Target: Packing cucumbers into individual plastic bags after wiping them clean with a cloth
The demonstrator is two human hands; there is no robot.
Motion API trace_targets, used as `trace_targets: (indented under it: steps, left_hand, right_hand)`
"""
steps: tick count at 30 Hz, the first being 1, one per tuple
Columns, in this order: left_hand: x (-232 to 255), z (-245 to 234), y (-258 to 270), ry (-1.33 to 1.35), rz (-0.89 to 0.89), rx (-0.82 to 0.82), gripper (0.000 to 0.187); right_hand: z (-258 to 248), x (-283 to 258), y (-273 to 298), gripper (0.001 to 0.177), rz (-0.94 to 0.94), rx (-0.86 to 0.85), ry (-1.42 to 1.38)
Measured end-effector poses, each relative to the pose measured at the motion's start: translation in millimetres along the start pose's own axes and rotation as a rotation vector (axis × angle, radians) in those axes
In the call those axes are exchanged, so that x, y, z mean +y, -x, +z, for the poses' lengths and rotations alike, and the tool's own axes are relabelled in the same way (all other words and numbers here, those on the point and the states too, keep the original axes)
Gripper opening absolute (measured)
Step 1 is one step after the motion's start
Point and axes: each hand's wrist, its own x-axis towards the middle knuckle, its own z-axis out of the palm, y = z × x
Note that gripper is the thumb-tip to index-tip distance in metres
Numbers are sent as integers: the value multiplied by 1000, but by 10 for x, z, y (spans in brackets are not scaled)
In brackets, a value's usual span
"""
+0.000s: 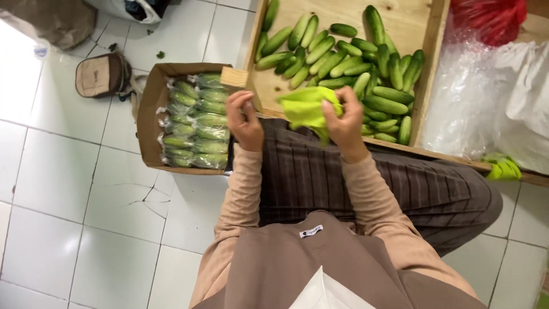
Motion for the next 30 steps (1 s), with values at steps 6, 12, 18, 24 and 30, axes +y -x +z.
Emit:
trace_targets:
  steps: [6, 12, 18, 24, 30]
  left_hand:
    - [-161, 861, 387, 6, -140, -459, 19]
    - [-1167, 1271, 1001, -381, -389, -842, 16]
    - [-2321, 1387, 1619, -761, -662, -1057, 33]
    - [-2213, 1485, 1771, -693, -626, -1107, 51]
    - [-2059, 1570, 1632, -685, -607, -1122, 65]
  right_hand:
    - [-704, 285, 556, 20, 272, 117, 2]
    - [-772, 714, 948, 17, 399, 180, 9]
    - [-744, 767, 968, 20, 439, 134, 49]
    - [-783, 967, 1092, 28, 504, 59, 48]
    - [-834, 785, 1061, 31, 539, 8, -26]
